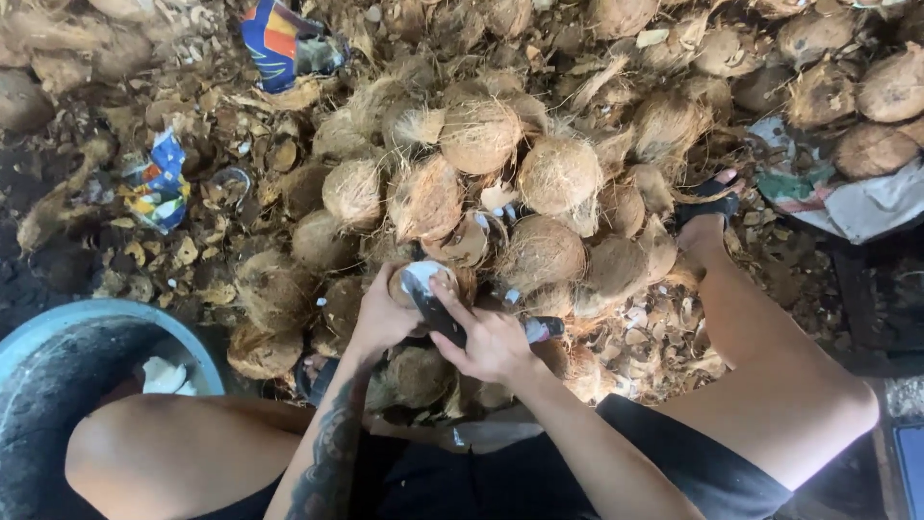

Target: The person sits on the ground surrounded by a large pile of coconuts and uses a large knife to peel the husk off a coconut. They rotate the coconut in their hands while striking it repeatedly with the blade to remove the fibrous outer layer.

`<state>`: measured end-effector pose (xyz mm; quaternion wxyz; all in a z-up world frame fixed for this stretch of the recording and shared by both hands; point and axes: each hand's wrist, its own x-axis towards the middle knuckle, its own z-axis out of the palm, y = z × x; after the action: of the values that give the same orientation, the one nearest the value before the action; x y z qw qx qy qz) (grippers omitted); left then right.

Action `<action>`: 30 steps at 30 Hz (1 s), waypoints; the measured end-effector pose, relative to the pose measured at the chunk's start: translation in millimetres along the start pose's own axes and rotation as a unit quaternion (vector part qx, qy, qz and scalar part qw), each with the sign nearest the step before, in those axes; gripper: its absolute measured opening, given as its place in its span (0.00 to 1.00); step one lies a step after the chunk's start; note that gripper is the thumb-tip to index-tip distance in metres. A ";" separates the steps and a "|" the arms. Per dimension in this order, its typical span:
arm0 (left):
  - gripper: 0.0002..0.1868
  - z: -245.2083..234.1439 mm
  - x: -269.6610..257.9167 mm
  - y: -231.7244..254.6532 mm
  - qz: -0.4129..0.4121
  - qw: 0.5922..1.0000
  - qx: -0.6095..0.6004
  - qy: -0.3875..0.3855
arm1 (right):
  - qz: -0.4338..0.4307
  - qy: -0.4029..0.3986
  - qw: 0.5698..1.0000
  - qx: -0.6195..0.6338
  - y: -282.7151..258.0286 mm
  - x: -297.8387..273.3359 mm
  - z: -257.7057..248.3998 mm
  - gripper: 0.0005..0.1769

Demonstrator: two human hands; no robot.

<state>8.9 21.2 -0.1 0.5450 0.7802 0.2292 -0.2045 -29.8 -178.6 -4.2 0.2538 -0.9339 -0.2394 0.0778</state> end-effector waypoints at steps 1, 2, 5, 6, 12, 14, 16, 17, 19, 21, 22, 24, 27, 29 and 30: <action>0.45 0.2 3.4 -3.1 -0.025 0.999 -0.043 0.005 | -0.002 0.024 1.000 -0.001 -0.1 2.8 2.5 0.40; 0.41 -0.1 5.0 -7.4 -0.051 0.995 -0.086 0.011 | -0.006 0.046 0.999 -0.002 -1.3 4.7 5.3 0.39; 0.50 3.7 11.8 -19.5 -0.001 0.999 -0.035 -0.011 | 0.200 -0.131 0.970 0.049 -53.5 38.3 -72.1 0.35; 0.50 0.9 -5.4 -5.6 0.001 0.999 -0.036 -0.009 | 0.198 -0.129 0.970 0.047 -38.8 37.3 -67.3 0.35; 0.53 -1.5 -21.8 15.0 -0.032 0.998 -0.044 -0.009 | 0.221 -0.134 0.959 0.116 -30.4 6.4 -73.0 0.34; 0.43 3.7 -1.1 -5.7 -0.029 0.997 -0.071 -0.001 | 0.118 -0.125 0.979 0.110 -22.4 -5.5 -44.3 0.38; 0.45 4.6 -0.1 -8.5 -0.026 0.998 -0.059 0.000 | 0.120 -0.107 0.980 0.116 -18.0 -2.1 -41.5 0.37; 0.47 4.6 -1.1 -10.9 -0.024 0.999 -0.048 0.000 | 0.123 -0.089 0.981 0.123 -16.7 -1.2 -39.8 0.36; 0.50 -1.4 -13.9 0.5 -0.008 1.000 -0.024 -0.002 | 0.198 -0.122 0.959 0.163 -24.7 18.8 -58.3 0.35; 0.54 -1.8 -18.7 7.1 0.018 1.000 0.003 -0.010 | 0.273 -0.143 0.930 0.201 -25.9 30.3 -71.3 0.34; 0.52 -2.3 -18.2 5.7 0.000 1.000 -0.027 -0.006 | 0.275 -0.136 0.929 0.207 -25.1 32.8 -72.5 0.35; 0.50 -2.3 -12.6 -1.4 -0.020 0.998 -0.058 -0.001 | 0.277 -0.133 0.928 0.213 -24.2 31.6 -71.2 0.35; 0.50 3.4 2.4 -21.1 -0.033 0.998 -0.018 0.055 | 0.290 -0.136 0.920 0.227 -18.2 14.7 -63.8 0.38; 0.41 4.2 10.7 -39.5 -0.014 0.988 -0.106 0.112 | 0.294 -0.134 0.916 0.239 -12.0 2.2 -57.0 0.40; 0.41 7.0 6.7 -32.4 -0.017 0.987 -0.107 0.115 | 0.293 -0.138 0.916 0.239 -11.2 -4.0 -46.7 0.40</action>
<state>-5.0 25.2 -30.7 0.5917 0.7316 0.3242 -0.0972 -25.4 -192.5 41.8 0.3999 -0.8537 0.0378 0.3316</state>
